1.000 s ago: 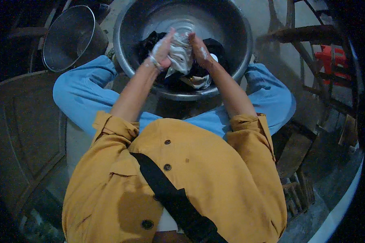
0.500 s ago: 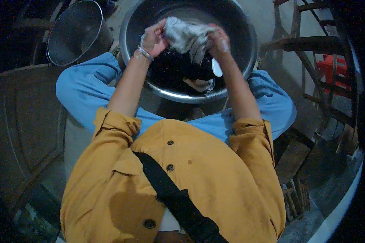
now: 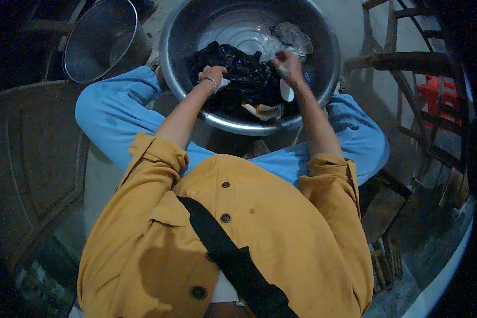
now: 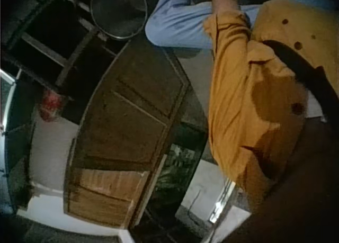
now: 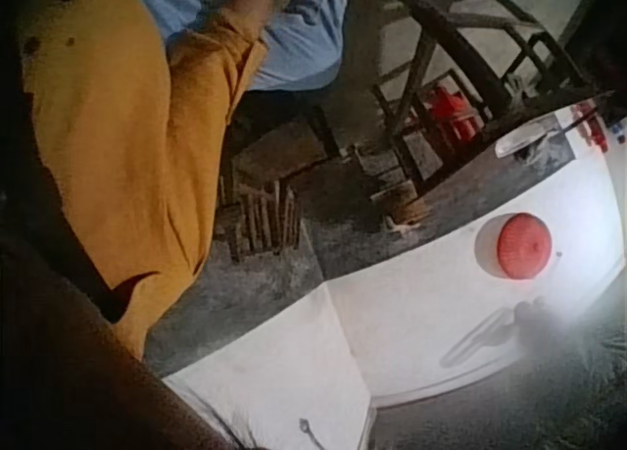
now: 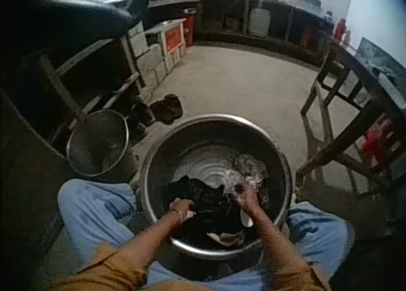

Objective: The person sits cross-legged on the floor and hand-washes dark-colored clothes in a large metal basin. They scrub the fabric with a bar of soap, rub the material between their hands, and repeatedly submerge and wring the items in the soapy water.

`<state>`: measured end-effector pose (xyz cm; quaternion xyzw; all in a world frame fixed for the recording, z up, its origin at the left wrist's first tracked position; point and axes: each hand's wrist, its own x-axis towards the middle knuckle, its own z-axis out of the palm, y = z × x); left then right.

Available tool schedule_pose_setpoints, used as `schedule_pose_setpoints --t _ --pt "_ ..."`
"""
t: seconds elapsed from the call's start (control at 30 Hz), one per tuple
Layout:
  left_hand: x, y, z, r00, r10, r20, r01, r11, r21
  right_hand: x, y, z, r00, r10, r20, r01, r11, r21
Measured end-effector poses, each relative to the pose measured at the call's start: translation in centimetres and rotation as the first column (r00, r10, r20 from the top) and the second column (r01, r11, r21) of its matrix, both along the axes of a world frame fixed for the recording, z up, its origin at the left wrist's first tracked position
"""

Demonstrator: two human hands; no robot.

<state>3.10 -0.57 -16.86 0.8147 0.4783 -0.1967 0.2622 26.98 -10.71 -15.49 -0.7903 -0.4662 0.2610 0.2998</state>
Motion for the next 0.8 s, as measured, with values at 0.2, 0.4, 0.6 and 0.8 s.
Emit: schedule_pose_setpoints --t 0.2,0.4,0.6,0.8 --pt "-0.1 3.5 2.6 0.761 0.228 0.607 -0.303 0.953 0.021 -3.4 -0.5 3.6 0.897 0.387 0.213 -0.35 0.917 -0.193" --pt "0.1 5.8 0.6 0.576 0.58 0.576 -0.686 0.726 -0.046 -1.7 -3.2 3.5 0.806 0.474 0.354 -0.15 0.743 -0.653" --pt "1.8 3.7 7.9 0.263 0.744 0.615 -0.764 0.55 -0.338 2.9 -4.5 -4.1 0.679 0.66 0.322 -0.496 0.735 -0.462" --pt "2.6 4.1 8.2 0.423 0.294 0.857 -0.689 0.719 0.093 4.7 -4.3 -6.0 0.737 0.59 0.33 -0.46 0.795 -0.395"
